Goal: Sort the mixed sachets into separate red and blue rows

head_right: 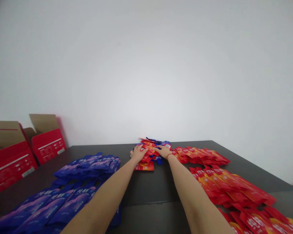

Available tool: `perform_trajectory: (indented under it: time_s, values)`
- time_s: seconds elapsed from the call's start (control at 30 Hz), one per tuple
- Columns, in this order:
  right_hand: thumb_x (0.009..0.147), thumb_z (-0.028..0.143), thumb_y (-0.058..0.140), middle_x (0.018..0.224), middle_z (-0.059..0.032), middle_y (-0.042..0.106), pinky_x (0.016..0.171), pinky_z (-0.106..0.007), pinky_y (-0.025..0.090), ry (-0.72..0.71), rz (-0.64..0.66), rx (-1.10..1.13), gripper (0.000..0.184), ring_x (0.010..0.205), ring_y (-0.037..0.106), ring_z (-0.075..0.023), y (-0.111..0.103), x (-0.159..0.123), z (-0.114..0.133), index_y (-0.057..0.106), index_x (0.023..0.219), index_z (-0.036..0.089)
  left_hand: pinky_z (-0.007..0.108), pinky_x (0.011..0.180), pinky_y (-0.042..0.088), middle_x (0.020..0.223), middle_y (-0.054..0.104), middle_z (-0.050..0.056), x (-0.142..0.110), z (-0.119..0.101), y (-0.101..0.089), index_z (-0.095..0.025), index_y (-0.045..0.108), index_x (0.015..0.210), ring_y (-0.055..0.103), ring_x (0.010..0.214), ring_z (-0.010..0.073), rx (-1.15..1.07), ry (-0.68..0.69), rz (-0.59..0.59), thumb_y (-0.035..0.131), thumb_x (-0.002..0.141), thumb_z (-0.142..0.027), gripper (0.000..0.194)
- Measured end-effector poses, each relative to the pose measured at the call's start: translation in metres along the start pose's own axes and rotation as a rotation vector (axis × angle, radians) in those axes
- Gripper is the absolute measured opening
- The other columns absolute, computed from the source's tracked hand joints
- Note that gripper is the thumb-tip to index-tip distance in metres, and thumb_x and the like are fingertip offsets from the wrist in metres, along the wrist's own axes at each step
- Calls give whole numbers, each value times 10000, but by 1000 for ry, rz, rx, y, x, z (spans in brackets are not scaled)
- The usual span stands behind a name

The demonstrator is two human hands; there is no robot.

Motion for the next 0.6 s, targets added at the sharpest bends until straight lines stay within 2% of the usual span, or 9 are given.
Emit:
perform_trajectory:
  time_s: [0.2, 0.37, 0.6]
  values:
    - [909, 376, 541, 1153, -71, 610, 850, -422, 507, -52, 91, 321, 316, 985, 608, -206, -9, -43, -1, 571, 1145, 169, 445, 1014, 340, 1470, 349, 9, -46, -18, 2, -338, 419, 1359, 367, 1260, 348, -13, -20, -2, 493, 805, -553, 599]
    - [893, 377, 491, 904, -84, 733, 807, -354, 538, -62, 217, 550, 303, 880, 682, -226, -4, -79, -1, 648, 1000, 141, 408, 1011, 354, 1452, 370, 14, -88, -26, 1, -329, 440, 1343, 391, 1254, 306, -18, -37, -8, 483, 838, -439, 518]
    - [796, 419, 555, 857, -94, 746, 779, -355, 546, -48, 295, 739, 354, 805, 705, -239, -4, -132, 2, 638, 967, 120, 383, 1003, 371, 1401, 422, 14, -132, -22, -14, -337, 472, 1319, 425, 1232, 284, -4, -56, 24, 503, 826, -385, 497]
Point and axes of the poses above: each hand's wrist, its own x-axis towards the middle knuckle, its own y-axis out of the palm, z = x × y, the point moved 1 cm from there along x, towards the middle knuckle
